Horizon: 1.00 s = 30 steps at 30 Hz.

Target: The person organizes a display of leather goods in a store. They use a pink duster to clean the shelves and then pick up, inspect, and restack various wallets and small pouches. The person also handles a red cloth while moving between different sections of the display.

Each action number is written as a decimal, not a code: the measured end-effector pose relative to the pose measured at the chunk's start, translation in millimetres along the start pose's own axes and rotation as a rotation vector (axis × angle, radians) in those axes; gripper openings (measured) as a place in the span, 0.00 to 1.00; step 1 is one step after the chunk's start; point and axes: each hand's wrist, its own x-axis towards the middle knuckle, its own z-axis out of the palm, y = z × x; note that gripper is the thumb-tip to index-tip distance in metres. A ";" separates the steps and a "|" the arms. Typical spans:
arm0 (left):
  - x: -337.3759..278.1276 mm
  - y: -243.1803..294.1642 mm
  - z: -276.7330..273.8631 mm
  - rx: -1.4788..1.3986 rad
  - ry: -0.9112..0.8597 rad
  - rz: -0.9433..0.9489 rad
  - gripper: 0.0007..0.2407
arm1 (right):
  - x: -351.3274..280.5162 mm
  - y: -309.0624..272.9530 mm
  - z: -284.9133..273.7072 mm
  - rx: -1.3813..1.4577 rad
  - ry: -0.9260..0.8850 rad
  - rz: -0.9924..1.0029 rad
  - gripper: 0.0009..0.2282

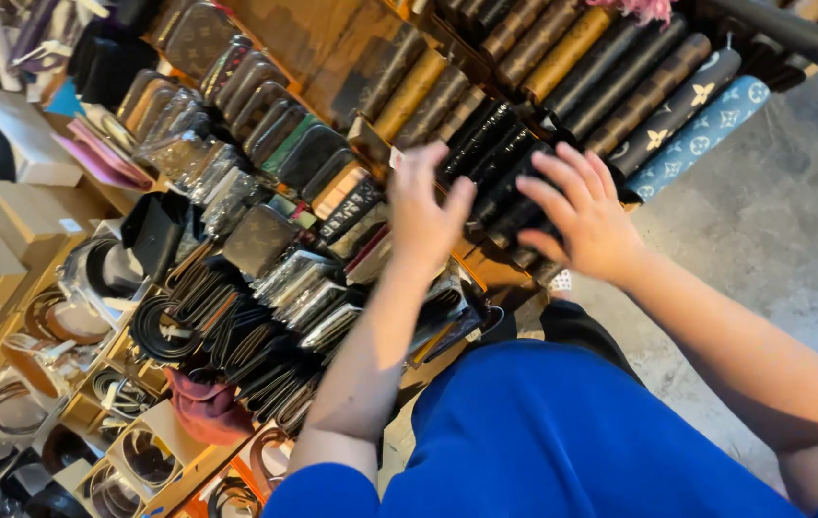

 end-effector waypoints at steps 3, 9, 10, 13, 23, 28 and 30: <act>-45.4 36.3 11.8 -0.038 -0.142 -0.054 0.34 | 63.9 16.3 18.6 0.201 0.071 -0.056 0.28; -78.9 51.9 40.5 0.439 -0.526 0.125 0.52 | 123.9 42.1 83.7 0.058 -0.335 -0.147 0.19; -75.7 54.3 40.1 0.441 -0.615 0.126 0.52 | 125.8 43.0 91.1 0.004 -0.334 -0.153 0.20; -65.6 59.8 32.7 0.435 -0.748 0.100 0.49 | 130.3 38.5 101.0 -0.090 -0.302 -0.153 0.22; -69.4 53.6 36.7 0.373 -0.701 0.121 0.47 | 126.5 25.2 99.5 -0.004 -0.315 0.006 0.28; -59.7 59.2 30.2 0.349 -0.815 0.086 0.46 | 120.5 29.8 102.8 -0.051 -0.242 -0.047 0.29; -57.9 61.7 29.1 0.358 -0.854 0.066 0.45 | 122.6 30.4 99.2 -0.064 -0.219 -0.064 0.29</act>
